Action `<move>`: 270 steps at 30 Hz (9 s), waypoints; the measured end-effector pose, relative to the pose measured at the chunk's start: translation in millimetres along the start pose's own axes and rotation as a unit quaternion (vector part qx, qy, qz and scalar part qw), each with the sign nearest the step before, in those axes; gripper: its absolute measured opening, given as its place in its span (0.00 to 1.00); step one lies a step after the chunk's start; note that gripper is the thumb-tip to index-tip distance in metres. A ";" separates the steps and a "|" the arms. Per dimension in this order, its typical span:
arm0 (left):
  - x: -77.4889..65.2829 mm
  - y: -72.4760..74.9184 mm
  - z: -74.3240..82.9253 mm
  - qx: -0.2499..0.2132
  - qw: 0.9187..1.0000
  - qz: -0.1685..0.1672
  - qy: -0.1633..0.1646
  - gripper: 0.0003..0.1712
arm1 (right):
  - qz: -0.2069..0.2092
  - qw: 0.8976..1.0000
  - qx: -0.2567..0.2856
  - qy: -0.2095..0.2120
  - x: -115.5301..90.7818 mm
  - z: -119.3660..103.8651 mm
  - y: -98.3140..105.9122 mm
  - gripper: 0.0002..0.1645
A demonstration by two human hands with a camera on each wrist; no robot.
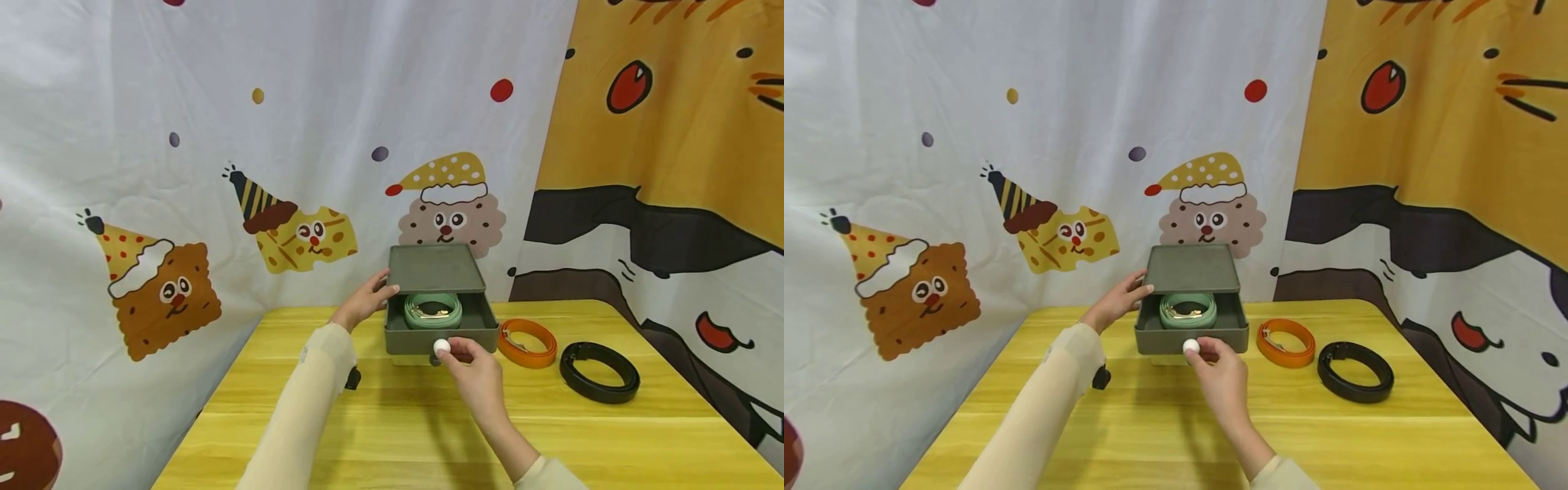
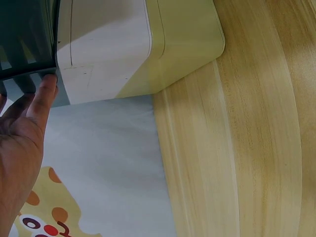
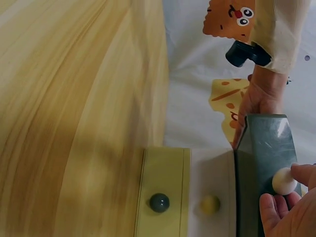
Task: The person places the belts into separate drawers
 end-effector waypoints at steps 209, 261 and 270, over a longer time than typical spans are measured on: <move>6.0 1.7 -1.7 -0.048 0.999 -0.013 0.020 0.43 | 0.012 0.997 0.011 -0.076 35.9 67.9 -42.0 0.12; 4.9 1.9 -0.6 -0.033 0.999 0.007 0.028 0.43 | -0.015 0.996 0.050 -0.078 -8.1 65.2 -26.2 0.16; 4.3 0.9 -1.2 -0.032 0.999 0.007 0.029 0.43 | -0.016 0.996 0.045 -0.082 -13.2 64.7 -22.7 0.17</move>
Point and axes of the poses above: each hand's wrist, its own x-axis towards the middle knuckle, its own y-axis out of the back of the hand, z = x × y, the point moved 5 cm from there along x, towards the middle knuckle, and after that the axes turned 4 degrees about -y, right-handed, at the moved point
